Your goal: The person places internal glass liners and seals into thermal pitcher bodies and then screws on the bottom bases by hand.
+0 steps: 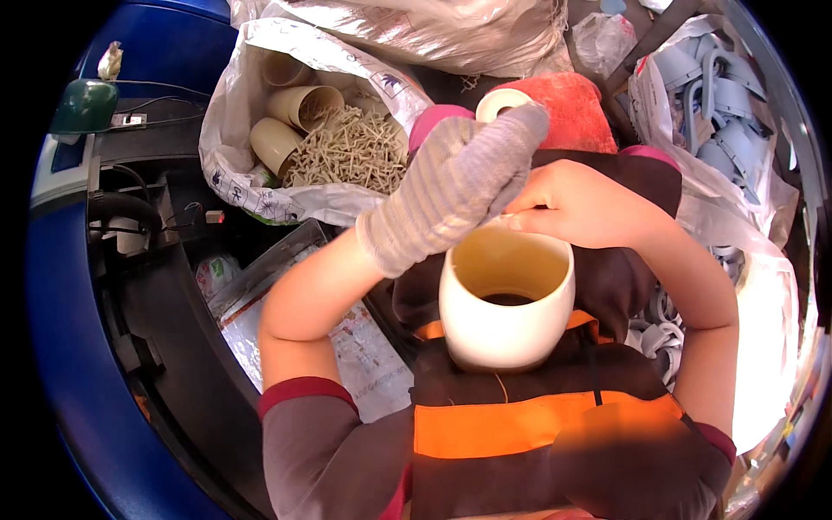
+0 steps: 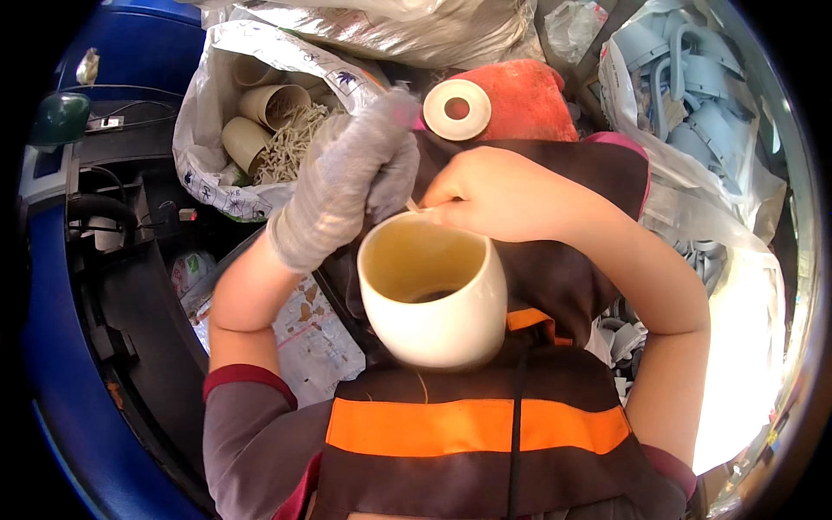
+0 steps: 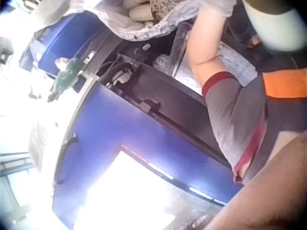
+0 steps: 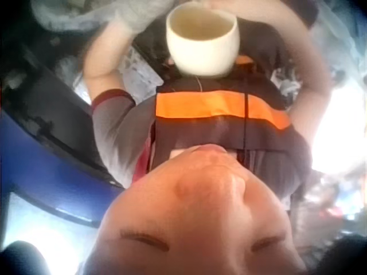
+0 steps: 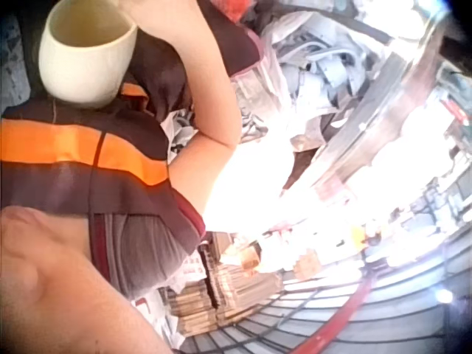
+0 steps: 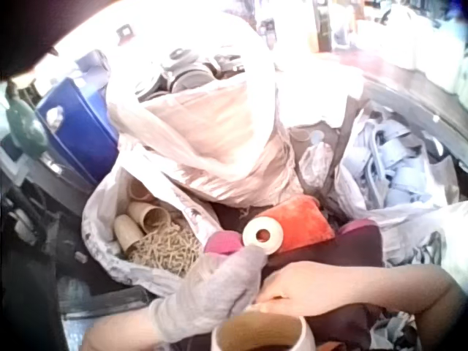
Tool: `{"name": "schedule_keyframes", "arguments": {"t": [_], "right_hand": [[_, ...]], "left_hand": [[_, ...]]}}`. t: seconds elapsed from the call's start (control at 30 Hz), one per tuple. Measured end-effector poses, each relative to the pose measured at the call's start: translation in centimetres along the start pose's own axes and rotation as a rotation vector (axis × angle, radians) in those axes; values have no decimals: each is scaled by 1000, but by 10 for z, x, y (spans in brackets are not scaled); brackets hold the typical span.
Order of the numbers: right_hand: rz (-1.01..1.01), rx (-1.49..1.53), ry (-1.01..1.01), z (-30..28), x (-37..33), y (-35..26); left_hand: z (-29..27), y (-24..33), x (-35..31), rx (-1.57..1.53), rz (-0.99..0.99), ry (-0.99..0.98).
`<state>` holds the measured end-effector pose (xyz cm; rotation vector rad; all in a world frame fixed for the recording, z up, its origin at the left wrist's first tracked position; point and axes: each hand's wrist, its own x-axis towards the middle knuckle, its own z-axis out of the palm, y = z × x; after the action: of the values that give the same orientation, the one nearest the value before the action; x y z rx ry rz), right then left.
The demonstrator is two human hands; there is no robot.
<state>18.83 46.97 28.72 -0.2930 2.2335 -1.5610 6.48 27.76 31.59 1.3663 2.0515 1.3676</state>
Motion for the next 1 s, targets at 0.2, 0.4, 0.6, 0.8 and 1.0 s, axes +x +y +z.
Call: {"name": "schedule_keyframes", "arguments": {"t": [0.2, 0.4, 0.6, 0.8, 1.0], "right_hand": [[268, 101, 116, -17, -40, 32], [444, 290, 186, -12, -25, 41], [539, 329, 340, -22, -76, 48], [785, 351, 604, -33, -216, 104], [1402, -261, 621, 48, -353, 289]], "left_hand": [[-197, -85, -21, -547, -284, 395], [-115, -84, -39, 616, -41, 9], [61, -24, -17, -120, -392, -415], [85, -69, 14, -973, -547, -496], [96, -80, 24, -795, -730, -582]]}}
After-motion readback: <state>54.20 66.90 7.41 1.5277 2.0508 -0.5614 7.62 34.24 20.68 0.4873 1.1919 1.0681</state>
